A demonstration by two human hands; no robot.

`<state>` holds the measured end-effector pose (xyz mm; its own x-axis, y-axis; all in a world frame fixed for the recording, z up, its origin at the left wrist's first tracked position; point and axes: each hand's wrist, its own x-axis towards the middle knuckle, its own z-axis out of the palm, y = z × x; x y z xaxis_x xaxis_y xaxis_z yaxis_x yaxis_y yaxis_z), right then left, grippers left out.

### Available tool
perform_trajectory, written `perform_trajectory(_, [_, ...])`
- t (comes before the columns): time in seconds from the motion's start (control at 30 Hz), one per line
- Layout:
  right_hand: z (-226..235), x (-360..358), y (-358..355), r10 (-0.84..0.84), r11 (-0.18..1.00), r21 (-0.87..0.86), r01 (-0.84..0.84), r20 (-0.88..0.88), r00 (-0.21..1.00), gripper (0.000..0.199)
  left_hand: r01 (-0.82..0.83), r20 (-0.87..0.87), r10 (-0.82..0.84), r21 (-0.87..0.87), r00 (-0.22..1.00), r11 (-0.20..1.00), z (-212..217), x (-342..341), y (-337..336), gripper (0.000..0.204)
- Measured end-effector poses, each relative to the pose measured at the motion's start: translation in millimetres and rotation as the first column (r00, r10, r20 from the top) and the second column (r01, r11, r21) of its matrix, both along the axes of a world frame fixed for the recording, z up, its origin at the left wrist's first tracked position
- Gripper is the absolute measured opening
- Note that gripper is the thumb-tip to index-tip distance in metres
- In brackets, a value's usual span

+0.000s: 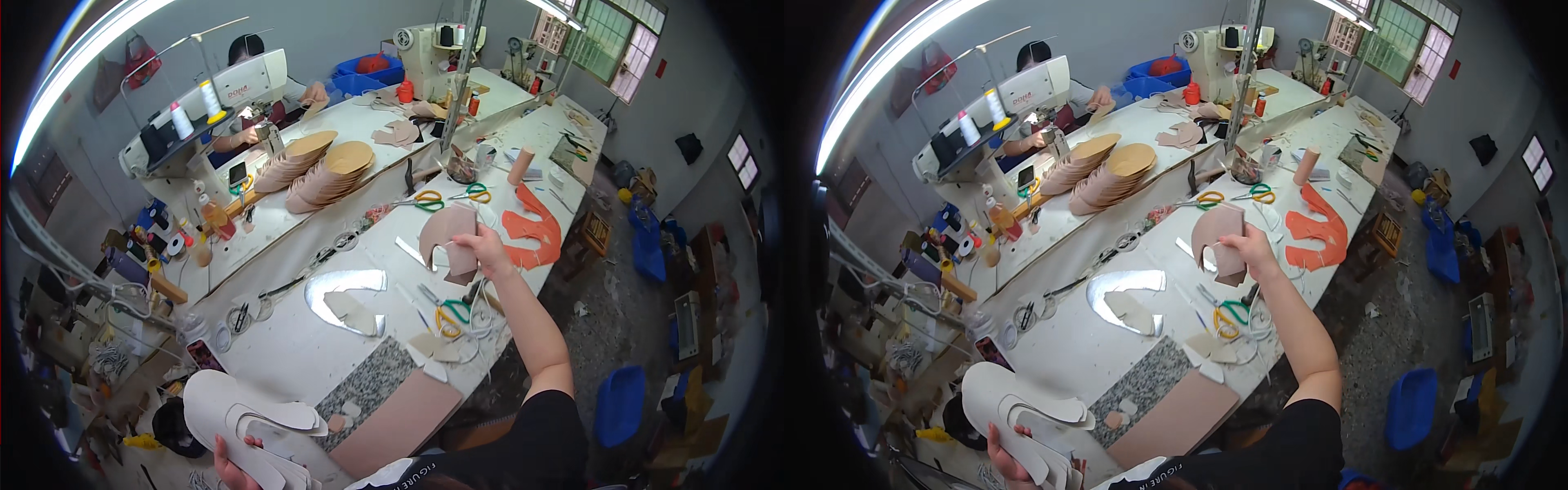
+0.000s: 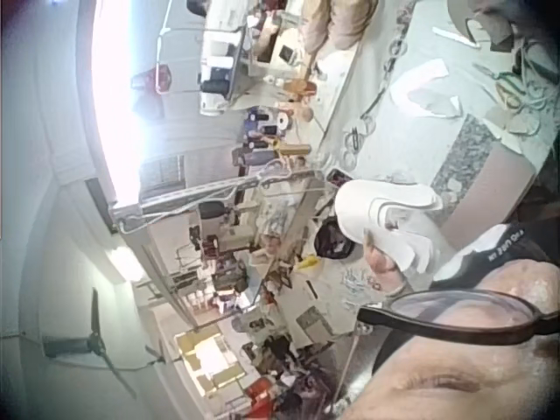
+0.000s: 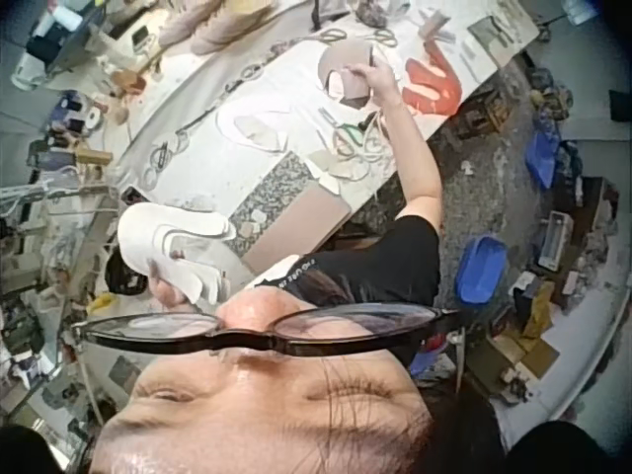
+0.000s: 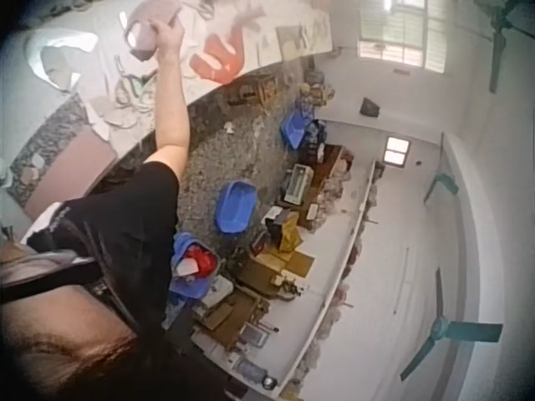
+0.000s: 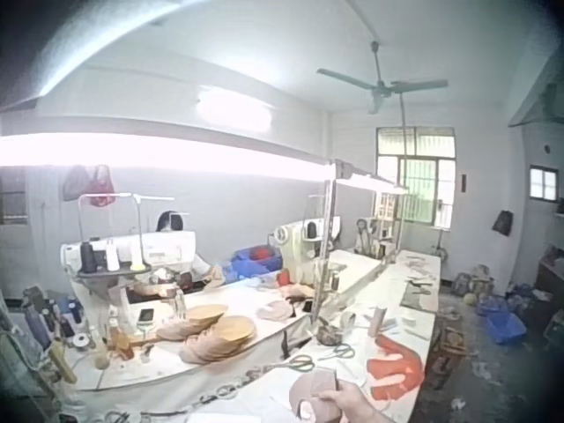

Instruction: The person organizes and handles various shoe components on a workbench, including white plastic clips, beige foam pieces, and a black shoe sole. They sort the clips, stack the foam pieces, and inspect the sole by turning it over and examining its interior. A coworker is visible in the background at a sewing machine.

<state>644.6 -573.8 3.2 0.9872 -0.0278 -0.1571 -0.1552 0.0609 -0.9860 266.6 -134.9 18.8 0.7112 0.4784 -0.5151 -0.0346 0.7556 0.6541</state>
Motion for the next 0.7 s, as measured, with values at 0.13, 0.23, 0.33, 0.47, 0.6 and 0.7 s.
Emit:
perform_trajectory(0.13, [-21,84,-3,0.139,0.964,-0.229,-0.133,0.014,0.990,0.037,-0.023,-0.049,0.025,0.038,0.998,0.999,8,65,-30,0.044])
perform_trajectory(0.23, [-31,140,9,0.242,0.941,-0.267,-0.210,0.094,0.966,0.036,0.024,-0.030,-0.021,0.089,0.999,0.996,5,97,-38,0.044])
perform_trajectory(0.33, [-39,209,32,0.255,0.966,-0.098,-0.239,0.204,0.945,0.040,-0.006,-0.062,0.013,0.111,0.998,0.994,12,124,-44,0.045])
perform_trajectory(0.47, [-29,313,54,0.094,0.976,0.163,-0.142,0.275,0.957,0.043,-0.036,-0.098,0.047,0.119,0.994,0.992,13,152,-48,0.046])
perform_trajectory(0.6, [-31,408,53,-0.177,0.976,0.152,0.155,0.139,0.974,0.050,-0.049,-0.120,0.061,0.101,0.991,0.994,6,175,-55,0.047])
perform_trajectory(0.7, [-86,447,29,-0.275,0.924,-0.255,0.286,0.078,0.958,0.056,-0.036,-0.105,0.043,0.066,0.994,0.997,0,190,-61,0.047])
